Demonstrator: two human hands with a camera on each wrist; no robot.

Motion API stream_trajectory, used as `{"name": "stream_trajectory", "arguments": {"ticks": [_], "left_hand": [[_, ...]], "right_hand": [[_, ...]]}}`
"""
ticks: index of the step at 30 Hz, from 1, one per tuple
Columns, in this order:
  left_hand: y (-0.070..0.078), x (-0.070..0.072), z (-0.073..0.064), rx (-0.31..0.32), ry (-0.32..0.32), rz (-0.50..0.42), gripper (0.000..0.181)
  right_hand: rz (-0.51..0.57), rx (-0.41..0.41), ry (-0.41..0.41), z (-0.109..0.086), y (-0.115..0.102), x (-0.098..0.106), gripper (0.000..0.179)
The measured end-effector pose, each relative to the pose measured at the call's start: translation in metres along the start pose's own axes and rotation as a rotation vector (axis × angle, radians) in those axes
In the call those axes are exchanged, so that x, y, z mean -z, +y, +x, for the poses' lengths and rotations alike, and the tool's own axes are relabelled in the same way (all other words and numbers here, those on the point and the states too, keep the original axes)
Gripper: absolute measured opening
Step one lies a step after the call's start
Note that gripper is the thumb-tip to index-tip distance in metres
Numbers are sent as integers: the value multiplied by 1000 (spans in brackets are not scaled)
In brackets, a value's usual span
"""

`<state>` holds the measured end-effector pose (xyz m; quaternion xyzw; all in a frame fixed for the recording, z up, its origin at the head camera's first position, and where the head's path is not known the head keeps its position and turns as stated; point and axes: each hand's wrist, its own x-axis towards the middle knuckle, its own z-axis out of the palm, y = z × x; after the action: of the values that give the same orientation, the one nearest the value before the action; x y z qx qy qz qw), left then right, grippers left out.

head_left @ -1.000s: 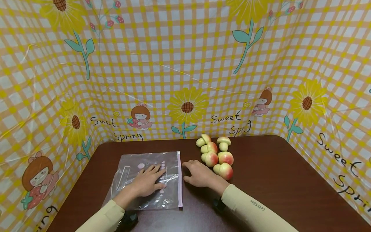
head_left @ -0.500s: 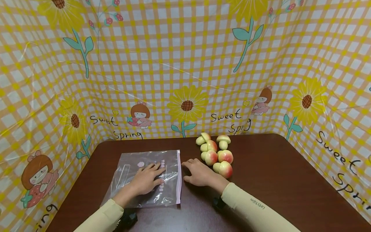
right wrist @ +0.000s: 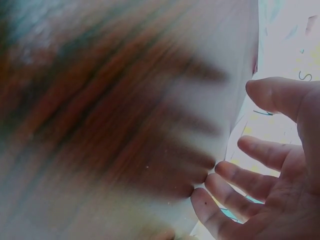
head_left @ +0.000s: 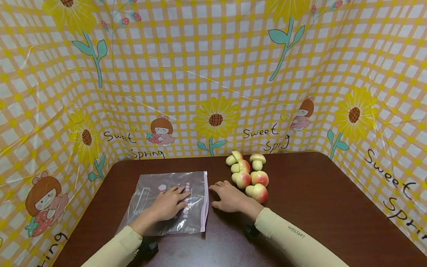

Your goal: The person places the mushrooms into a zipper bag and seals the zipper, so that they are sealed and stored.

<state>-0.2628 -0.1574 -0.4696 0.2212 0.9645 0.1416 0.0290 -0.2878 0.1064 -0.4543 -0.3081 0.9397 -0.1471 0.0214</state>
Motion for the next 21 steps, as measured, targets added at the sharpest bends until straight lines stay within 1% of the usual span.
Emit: {"name": "stream_trajectory", "arguments": {"ticks": [8, 18, 21], "left_hand": [[0, 2, -1, 11, 4, -14, 46], [0, 8, -1, -21, 25, -72, 44], [1, 10, -2, -21, 26, -94, 44]], "right_hand": [[5, -7, -9, -1, -1, 1, 55], [-9, -10, -20, -2, -3, 3, 57], [-9, -8, -21, -2, -3, 3, 58]]}}
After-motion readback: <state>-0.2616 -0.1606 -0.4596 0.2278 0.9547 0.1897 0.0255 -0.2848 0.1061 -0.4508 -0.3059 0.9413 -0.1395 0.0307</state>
